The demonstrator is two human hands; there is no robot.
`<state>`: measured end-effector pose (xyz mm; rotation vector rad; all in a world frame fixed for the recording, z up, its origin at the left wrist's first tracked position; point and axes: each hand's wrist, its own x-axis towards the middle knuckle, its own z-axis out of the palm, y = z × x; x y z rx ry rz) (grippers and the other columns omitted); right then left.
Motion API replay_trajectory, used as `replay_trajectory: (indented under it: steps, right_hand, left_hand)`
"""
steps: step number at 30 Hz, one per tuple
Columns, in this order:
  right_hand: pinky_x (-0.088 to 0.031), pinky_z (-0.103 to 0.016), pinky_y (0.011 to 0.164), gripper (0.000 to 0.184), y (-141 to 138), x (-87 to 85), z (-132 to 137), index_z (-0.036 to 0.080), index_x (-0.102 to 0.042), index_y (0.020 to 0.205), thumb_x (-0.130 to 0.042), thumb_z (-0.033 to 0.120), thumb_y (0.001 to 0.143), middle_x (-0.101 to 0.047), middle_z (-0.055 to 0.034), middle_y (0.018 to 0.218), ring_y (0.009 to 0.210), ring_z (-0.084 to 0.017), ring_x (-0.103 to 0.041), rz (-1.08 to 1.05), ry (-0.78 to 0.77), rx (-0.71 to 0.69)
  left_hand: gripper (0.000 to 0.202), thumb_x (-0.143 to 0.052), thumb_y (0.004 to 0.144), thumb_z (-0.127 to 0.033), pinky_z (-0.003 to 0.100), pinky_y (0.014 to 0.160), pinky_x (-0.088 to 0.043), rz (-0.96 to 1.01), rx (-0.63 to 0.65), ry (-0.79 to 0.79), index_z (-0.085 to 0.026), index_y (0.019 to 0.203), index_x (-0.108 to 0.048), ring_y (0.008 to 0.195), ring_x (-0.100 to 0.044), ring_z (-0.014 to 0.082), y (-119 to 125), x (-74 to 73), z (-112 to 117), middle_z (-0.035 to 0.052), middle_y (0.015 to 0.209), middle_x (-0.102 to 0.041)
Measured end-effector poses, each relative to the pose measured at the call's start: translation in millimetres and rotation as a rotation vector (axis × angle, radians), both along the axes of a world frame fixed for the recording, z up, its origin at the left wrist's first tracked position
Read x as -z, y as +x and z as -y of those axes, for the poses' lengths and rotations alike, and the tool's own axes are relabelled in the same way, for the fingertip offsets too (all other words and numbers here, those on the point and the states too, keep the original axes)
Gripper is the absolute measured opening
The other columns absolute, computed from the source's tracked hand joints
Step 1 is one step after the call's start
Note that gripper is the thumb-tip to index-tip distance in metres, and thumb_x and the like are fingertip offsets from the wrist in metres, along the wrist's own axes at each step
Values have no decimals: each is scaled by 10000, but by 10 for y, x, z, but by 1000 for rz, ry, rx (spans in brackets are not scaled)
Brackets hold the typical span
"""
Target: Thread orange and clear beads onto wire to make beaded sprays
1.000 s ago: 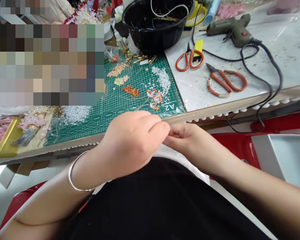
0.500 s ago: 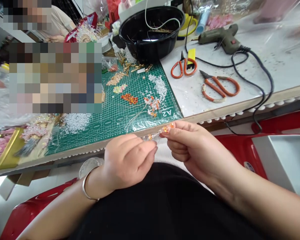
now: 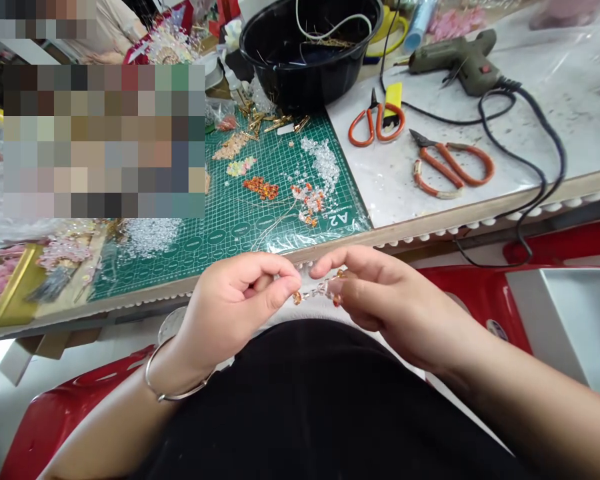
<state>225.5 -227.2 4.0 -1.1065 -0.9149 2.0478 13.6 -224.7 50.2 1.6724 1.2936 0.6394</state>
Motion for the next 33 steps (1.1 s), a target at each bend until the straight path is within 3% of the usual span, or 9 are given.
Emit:
replay_trajectory:
  steps: [5,7,10,12,16,19,23,27,33]
  right_hand:
    - [-328,-222,464,237,117,-24,89,272,-682,1064,-740,417,886,-487,50,650,532,-108,-397,254,349,-120]
    - [-353,-239,466,243,127,-80,109,284,-684,1093,-727,417,895,-525,35,654,540,-127,-443,370,486,-86]
    - [-404,-255,508,194,94,-155,86,269,-725,952,-719,453,890,-601,-2,694,595,-147,-511,462,585,-21]
    - [-378,-244,488,271,64,-167,48,243,-719,813,-717,505,881,-556,9,638,559,-125,-465,431,482,-17]
    - [-178,-226,416,418,30,-123,-13,202,-644,695,-766,587,806,-328,77,518,474,-71,-231,207,67,-45]
    - [-128,-235,426,448,6,-100,-31,187,-654,680,-821,600,728,-325,82,507,473,-61,-203,145,-83,-77]
    - [-136,-252,444,411,-18,-97,-23,188,-685,690,-823,572,736,-369,69,525,486,-69,-225,183,-69,-181]
    - [-163,-262,475,381,5,-88,6,188,-665,691,-825,531,745,-395,58,571,529,-87,-259,223,-12,-244]
    - [-156,-242,435,377,57,-151,15,197,-676,785,-764,563,805,-338,79,552,493,-81,-226,245,8,-211]
  left_hand:
    - [149,-672,917,-308,199,473,-300,64,-13,-62,-189,831,-696,494,-322,64,-20,-22,-9,-93,528,-330]
    - [150,-671,916,-300,198,470,-293,71,-9,-76,-188,817,-687,492,-315,61,-21,-25,-11,-94,531,-326]
    - [157,-661,918,-287,204,458,-281,60,1,-78,-187,798,-678,481,-306,61,-15,-33,-11,-96,521,-318]
    - [155,-649,923,-273,211,461,-280,35,15,-41,-187,798,-679,477,-305,63,-12,-35,-13,-96,514,-311]
    - [133,-634,930,-250,226,464,-275,-59,95,73,-188,828,-693,465,-305,65,-32,-20,-23,-97,505,-338]
    - [103,-635,932,-226,228,477,-303,-121,176,144,-195,862,-703,463,-357,64,-72,-2,-45,-91,527,-451]
    - [91,-627,957,-210,234,613,-406,-195,343,358,-203,917,-709,581,-549,81,-120,23,-121,-57,691,-685]
    - [155,-573,1003,-256,262,648,-410,-296,505,523,-188,953,-704,657,-624,103,-129,16,-210,-36,791,-756]
    - [140,-574,979,-233,270,587,-365,-375,453,433,-209,931,-703,615,-599,100,-106,-65,-210,-45,778,-744]
